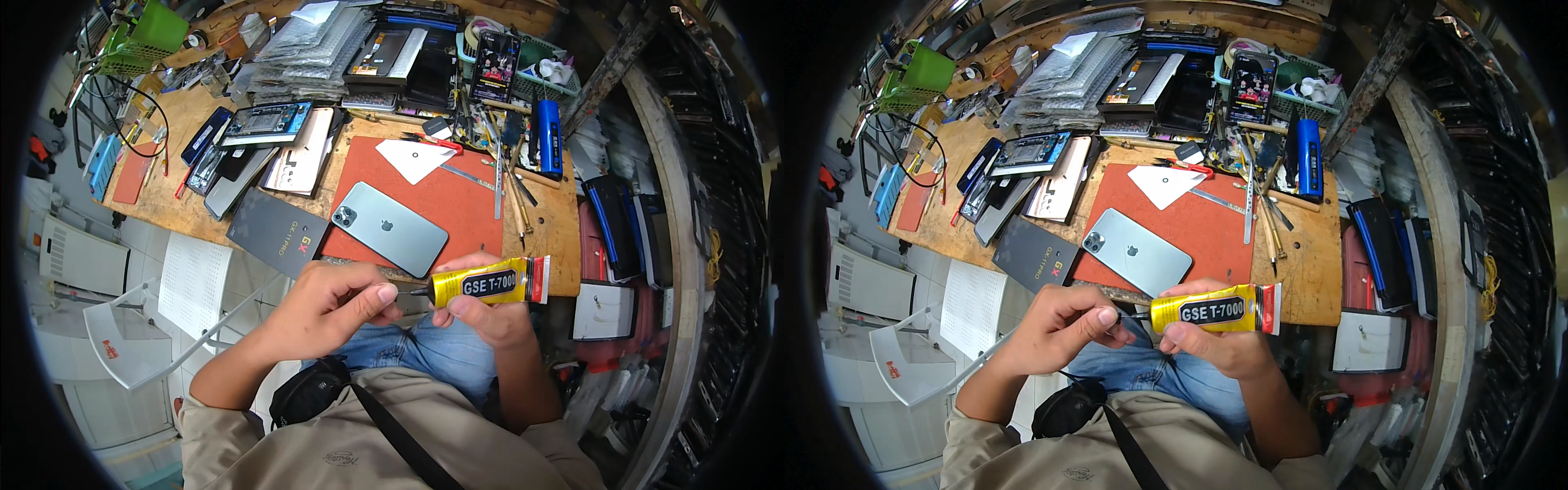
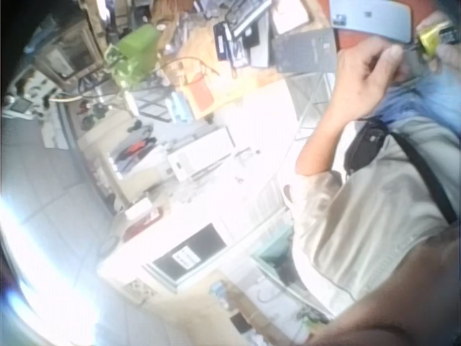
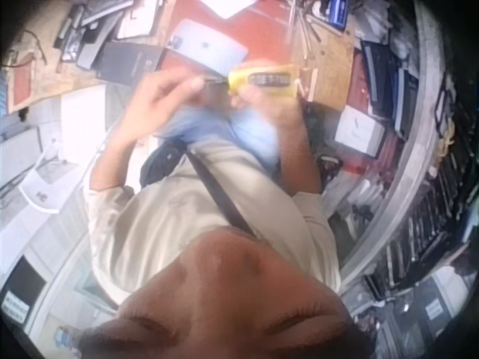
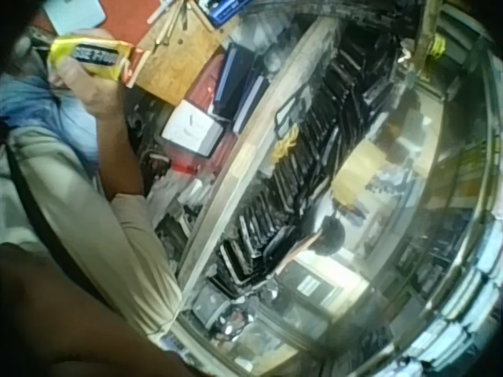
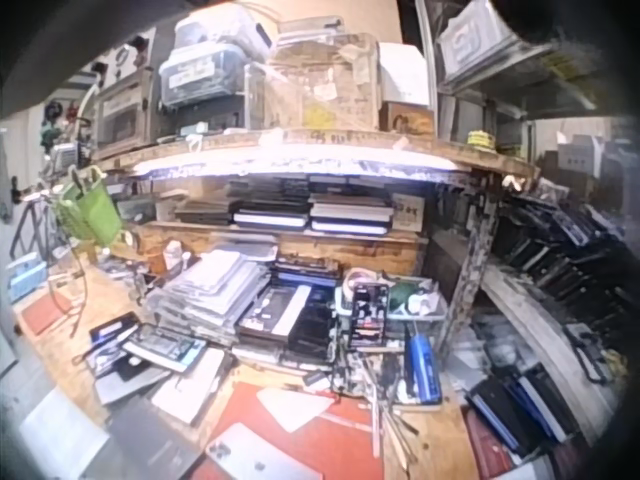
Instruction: The person cleans a small camera lens component, applies adhesive to the back of a smartphone, and uses a metal tool to press the lens into place. They then wipe the phone's back surface and place a protective film over the camera module.
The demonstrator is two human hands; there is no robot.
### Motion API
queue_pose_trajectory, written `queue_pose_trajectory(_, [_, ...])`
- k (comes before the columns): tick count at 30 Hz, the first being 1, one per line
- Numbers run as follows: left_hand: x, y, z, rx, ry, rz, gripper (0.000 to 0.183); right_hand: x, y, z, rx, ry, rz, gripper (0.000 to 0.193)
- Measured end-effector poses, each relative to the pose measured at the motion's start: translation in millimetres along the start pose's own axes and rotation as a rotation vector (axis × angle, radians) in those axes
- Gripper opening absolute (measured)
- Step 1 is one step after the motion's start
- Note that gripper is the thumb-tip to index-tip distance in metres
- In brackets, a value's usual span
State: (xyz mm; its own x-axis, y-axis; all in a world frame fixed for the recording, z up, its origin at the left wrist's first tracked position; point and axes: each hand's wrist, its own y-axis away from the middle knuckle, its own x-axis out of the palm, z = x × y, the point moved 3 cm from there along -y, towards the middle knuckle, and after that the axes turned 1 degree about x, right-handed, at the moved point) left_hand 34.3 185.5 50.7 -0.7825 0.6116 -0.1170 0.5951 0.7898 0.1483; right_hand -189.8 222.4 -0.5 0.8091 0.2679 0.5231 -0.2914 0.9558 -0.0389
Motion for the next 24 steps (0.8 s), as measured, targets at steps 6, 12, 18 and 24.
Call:
queue_pose_trajectory(6, [-0.1, -10.8, 4.5, 0.082, -0.118, -0.031, 0.021, 20.5, -4.6, -8.2, -0.037, 0.018, -0.060, 0.041])
queue_pose_trajectory(12, [9.2, -14.7, -10.5, 0.506, -0.304, -0.323, 0.009, 16.5, -8.3, -7.8, -0.027, 0.102, -0.096, 0.041])
queue_pose_trajectory(18, [-14.1, -10.1, 4.5, 0.510, -0.413, -0.224, 0.008, 40.4, -18.3, -1.6, -0.072, 0.247, -0.079, 0.044])
queue_pose_trajectory(24, [-17.6, -5.2, 9.4, 0.545, -0.236, -0.372, 0.015, 47.3, -26.3, -11.2, -0.036, 0.108, -0.072, 0.048])
